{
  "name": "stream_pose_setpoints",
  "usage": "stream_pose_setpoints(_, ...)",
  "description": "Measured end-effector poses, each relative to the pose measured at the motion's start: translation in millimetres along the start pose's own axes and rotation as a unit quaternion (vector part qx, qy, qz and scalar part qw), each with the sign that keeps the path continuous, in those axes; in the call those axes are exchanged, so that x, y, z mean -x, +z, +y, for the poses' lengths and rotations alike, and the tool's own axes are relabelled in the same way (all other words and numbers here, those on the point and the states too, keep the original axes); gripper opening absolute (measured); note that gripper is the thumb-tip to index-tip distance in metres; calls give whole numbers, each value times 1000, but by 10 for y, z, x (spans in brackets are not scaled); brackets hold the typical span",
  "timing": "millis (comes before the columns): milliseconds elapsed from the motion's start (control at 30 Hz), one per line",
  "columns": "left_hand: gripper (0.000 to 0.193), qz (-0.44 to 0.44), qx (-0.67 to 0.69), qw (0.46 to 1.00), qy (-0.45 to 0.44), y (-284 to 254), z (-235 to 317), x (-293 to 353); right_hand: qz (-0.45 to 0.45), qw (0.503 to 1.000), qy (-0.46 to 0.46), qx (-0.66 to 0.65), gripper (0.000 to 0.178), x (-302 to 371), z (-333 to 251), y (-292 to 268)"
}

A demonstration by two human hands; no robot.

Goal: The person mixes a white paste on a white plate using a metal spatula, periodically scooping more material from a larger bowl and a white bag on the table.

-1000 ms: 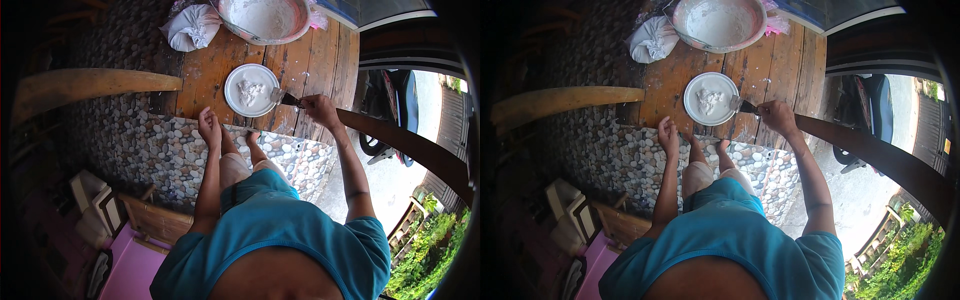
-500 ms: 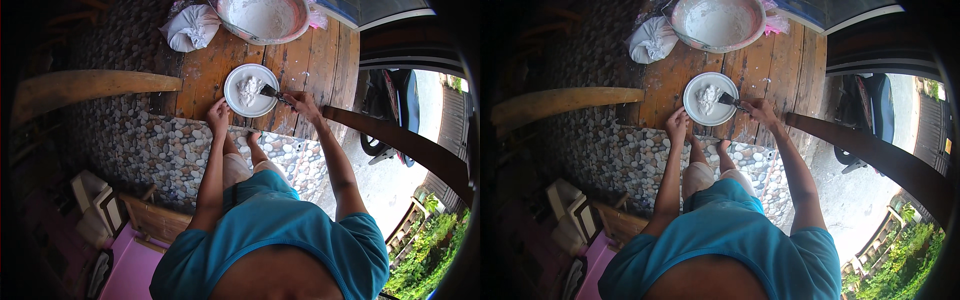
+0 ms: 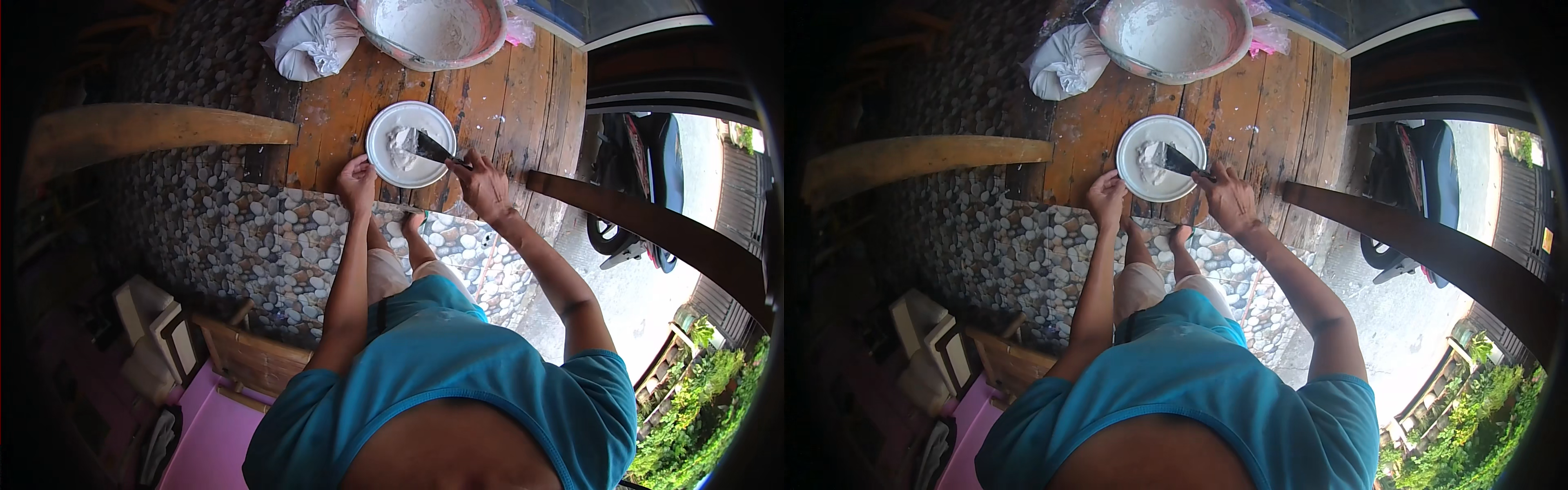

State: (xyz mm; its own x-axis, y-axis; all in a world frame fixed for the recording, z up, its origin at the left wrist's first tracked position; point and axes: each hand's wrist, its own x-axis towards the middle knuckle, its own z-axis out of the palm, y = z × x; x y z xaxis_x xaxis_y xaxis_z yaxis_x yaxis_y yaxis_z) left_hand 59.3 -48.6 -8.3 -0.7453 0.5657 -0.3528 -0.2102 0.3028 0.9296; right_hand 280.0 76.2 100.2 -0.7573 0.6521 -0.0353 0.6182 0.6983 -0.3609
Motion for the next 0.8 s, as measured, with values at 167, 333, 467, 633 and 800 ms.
stream_pose_setpoints(167,24,20,-21,1000,3,-14,-66,-32,-34,999,-2,15,34,-97,-20,-342)
stream_pose_setpoints(333,25,-1,12,1000,20,8,-90,-36,2,1000,-29,-9,32,-230,-214,-395)
stream_pose_setpoints(467,24,5,31,999,8,40,-15,-13,1,997,-69,21,29,-379,-327,-234)
stream_pose_setpoints(633,24,16,30,999,-3,33,-29,-21,-43,996,-77,30,27,-394,-206,-377)
stream_pose_setpoints(800,24,25,41,999,1,49,-32,-24,-15,996,-86,28,19,-517,-301,-617)
